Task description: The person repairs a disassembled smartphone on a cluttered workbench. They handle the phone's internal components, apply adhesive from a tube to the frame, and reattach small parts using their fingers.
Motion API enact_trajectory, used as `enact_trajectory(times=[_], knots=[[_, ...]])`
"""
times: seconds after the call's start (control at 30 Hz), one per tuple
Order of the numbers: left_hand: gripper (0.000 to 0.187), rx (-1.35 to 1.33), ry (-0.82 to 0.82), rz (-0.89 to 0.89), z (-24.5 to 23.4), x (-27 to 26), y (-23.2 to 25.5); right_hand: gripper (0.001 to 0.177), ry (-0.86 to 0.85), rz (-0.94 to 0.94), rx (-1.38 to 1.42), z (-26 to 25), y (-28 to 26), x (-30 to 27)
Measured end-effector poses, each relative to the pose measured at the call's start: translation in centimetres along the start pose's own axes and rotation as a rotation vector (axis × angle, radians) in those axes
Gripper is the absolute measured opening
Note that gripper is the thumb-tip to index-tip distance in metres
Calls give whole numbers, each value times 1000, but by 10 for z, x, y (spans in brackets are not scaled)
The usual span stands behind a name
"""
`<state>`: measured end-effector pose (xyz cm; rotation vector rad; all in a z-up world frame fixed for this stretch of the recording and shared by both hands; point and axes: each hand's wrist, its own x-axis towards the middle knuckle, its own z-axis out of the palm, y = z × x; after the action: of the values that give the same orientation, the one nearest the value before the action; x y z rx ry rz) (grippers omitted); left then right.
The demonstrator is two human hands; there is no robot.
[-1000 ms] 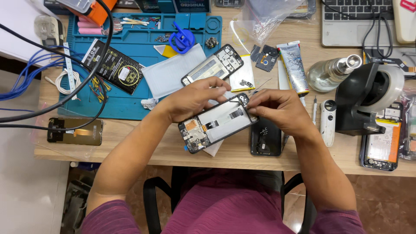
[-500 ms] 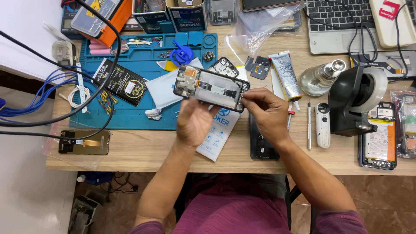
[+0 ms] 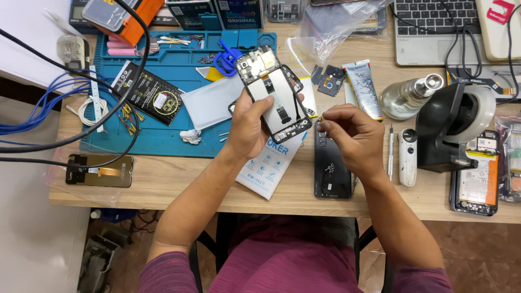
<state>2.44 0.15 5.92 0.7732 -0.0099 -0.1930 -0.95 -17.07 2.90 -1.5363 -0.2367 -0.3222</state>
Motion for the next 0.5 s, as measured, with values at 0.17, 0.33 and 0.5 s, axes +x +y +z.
enact_trajectory(times=[0.17,0.33,0.5], knots=[[39,97,-52,-21,-11,-2,-1,10,-149,-6,-76,8,-7,2],[39,138,-69,46,-26,-4,-7,11,-213,142,-52,16,-5,0],[35,226,-83,111,-33,-3,-10,14,-183,249,-37,15,1,-1]])
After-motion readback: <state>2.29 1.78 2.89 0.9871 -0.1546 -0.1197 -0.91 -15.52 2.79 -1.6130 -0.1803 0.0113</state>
